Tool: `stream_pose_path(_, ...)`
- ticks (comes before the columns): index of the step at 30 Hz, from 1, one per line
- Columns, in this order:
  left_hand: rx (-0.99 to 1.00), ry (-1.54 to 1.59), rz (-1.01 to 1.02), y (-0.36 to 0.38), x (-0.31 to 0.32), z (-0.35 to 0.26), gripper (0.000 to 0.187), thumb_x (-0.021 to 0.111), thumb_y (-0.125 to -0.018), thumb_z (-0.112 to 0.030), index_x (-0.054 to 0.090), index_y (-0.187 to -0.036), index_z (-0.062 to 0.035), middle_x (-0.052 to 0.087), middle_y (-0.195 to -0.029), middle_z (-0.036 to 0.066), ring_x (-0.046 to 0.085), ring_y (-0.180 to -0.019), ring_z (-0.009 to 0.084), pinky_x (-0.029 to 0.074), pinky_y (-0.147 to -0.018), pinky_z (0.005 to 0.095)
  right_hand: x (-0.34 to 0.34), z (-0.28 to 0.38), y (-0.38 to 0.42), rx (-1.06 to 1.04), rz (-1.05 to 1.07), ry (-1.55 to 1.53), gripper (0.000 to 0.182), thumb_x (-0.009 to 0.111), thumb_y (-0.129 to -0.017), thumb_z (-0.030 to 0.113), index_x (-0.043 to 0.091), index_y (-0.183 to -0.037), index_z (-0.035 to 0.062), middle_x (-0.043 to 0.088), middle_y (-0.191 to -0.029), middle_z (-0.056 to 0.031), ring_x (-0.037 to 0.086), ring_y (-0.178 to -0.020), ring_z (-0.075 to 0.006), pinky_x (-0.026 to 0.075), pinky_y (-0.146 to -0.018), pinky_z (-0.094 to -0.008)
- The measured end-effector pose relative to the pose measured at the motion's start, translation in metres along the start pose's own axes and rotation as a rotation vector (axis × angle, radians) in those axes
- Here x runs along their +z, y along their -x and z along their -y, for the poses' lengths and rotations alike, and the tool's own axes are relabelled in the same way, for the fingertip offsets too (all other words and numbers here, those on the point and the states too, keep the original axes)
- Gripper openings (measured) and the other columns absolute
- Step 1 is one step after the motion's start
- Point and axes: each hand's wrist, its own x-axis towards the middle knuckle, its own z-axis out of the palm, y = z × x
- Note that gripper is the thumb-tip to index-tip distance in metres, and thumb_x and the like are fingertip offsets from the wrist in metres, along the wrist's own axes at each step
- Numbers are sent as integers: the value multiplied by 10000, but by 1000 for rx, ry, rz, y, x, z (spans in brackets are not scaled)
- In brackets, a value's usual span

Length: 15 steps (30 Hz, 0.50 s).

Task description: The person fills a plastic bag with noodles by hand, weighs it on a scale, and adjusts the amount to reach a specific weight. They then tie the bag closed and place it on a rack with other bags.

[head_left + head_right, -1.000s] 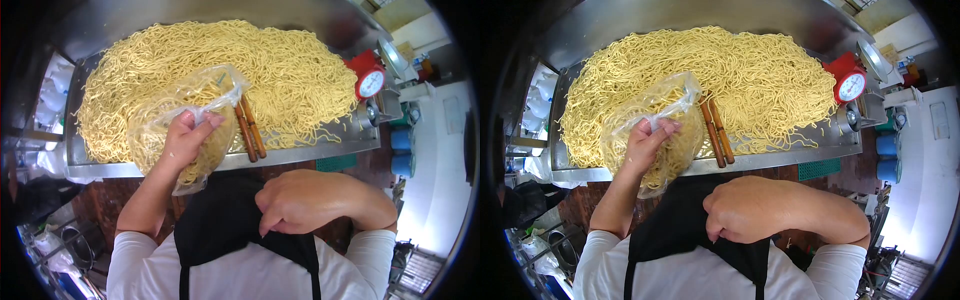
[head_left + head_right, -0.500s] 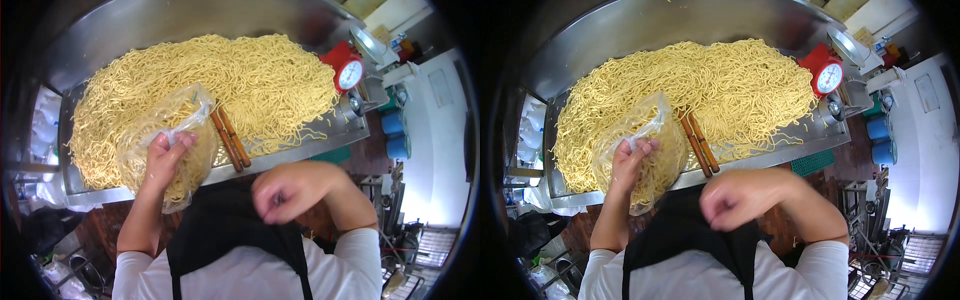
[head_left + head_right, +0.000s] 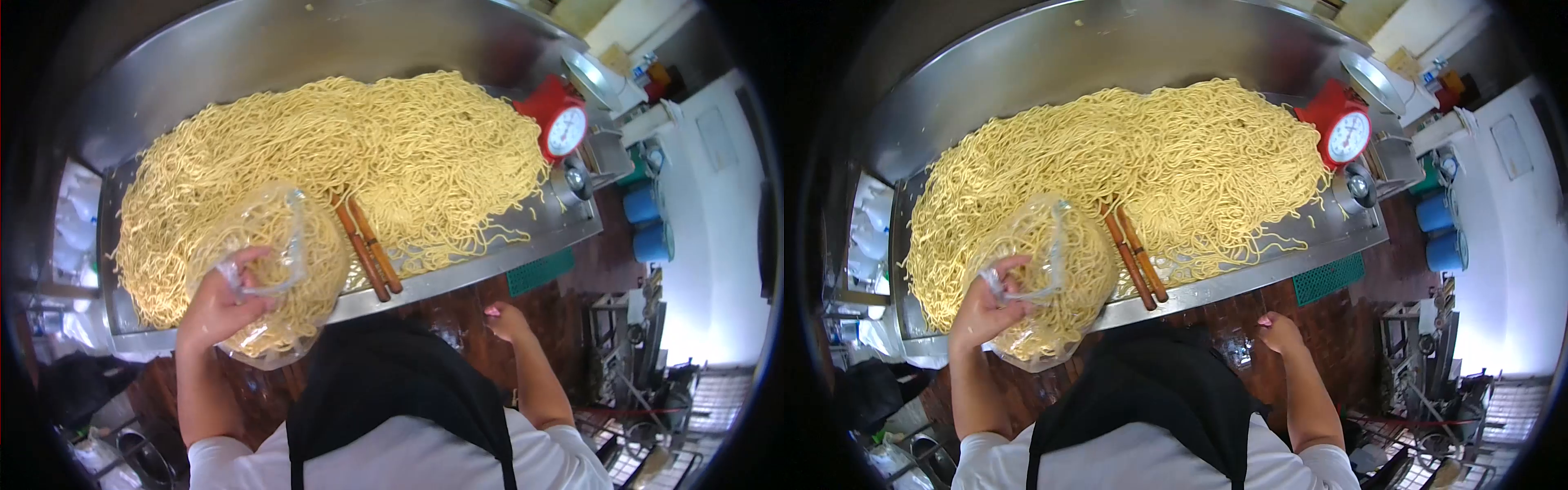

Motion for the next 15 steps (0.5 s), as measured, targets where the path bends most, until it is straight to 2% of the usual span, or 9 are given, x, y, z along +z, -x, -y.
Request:
stream_pose_path(2, -46, -104, -52, 1, -8, 17, 329, 695, -790, -97, 581, -1087, -12, 492, -685, -33, 561, -673, 92, 432, -603, 220, 10, -16, -14, -41, 53, 54, 270, 679, -805, 113, 656, -1061, 28, 689, -1042, -128, 650, -1005, -213, 508, -878, -319)
stream_pose_path(4, -89, -207, -116, 3, 0, 13, 294, 691, -816, -128, 588, -1065, -11, 487, -654, -36, 551, -635, 92, 429, -594, 218, 11, -30, -17, -75, 127, -26, 271, 676, -815, 156, 664, -1058, 38, 691, -1061, -124, 651, -1014, -218, 504, -889, -331)
stream_pose_path(6, -235, 62, -428, 8, 14, -8, 176, 616, -894, -201, 578, -942, -36, 489, -604, -24, 489, -504, 107, 433, -572, 230, 1, -35, -11, -35, 168, 6, 290, 676, -819, 198, 670, -1069, 51, 690, -1072, -117, 651, -1014, -226, 498, -899, -340)
stream_pose_path(7, -222, 47, -424, 7, 23, -13, 176, 616, -894, -201, 578, -942, -36, 489, -604, -24, 489, -504, 107, 433, -572, 230, -11, -37, -5, -19, 176, 22, 311, 681, -819, 228, 671, -1082, 62, 688, -1081, -115, 649, -1016, -233, 495, -904, -340)
stream_pose_path(9, 169, 700, -348, 3, 41, -22, 238, 555, -933, -286, 517, -811, -85, 467, -585, -24, 373, -405, 90, 394, -490, 244, -28, -64, -7, -41, 153, -41, 320, 692, -815, 237, 671, -1083, 64, 688, -1075, -116, 648, -1018, -233, 496, -903, -341)
stream_pose_path(10, 186, 678, -332, 2, 49, -33, 238, 555, -933, -286, 517, -811, -85, 467, -585, -24, 373, -405, 90, 394, -490, 244, -37, -80, -8, -55, 137, -89, 329, 703, -810, 247, 671, -1084, 67, 689, -1069, -118, 647, -1019, -232, 496, -902, -342)
stream_pose_path(12, 315, 772, -324, -4, 62, -69, 259, 516, -955, -297, 467, -770, -123, 406, -563, -43, 297, -384, 64, 312, -409, 237, -62, -109, -13, -102, 124, -182, 319, 706, -827, 245, 671, -1078, 52, 691, -1054, -108, 643, -1016, -212, 501, -890, -337)
stream_pose_path(14, 295, 794, -531, -14, 83, -110, 231, 496, -966, -285, 473, -794, -132, 363, -554, -58, 256, -384, 49, 226, -367, 231, -92, -138, -21, -181, 93, -441, 317, 711, -829, 224, 664, -1070, 23, 693, -1038, -113, 645, -991, -199, 496, -874, -324)
stream_pose_path(15, 404, 770, -520, -21, 87, -126, 228, 469, -981, -288, 480, -817, -130, 375, -558, -58, 253, -383, 47, 210, -354, 213, -113, -145, -27, -210, 125, -506, 316, 702, -844, 205, 654, -1093, 16, 685, -1057, -102, 631, -1014, -181, 491, -890, -322)
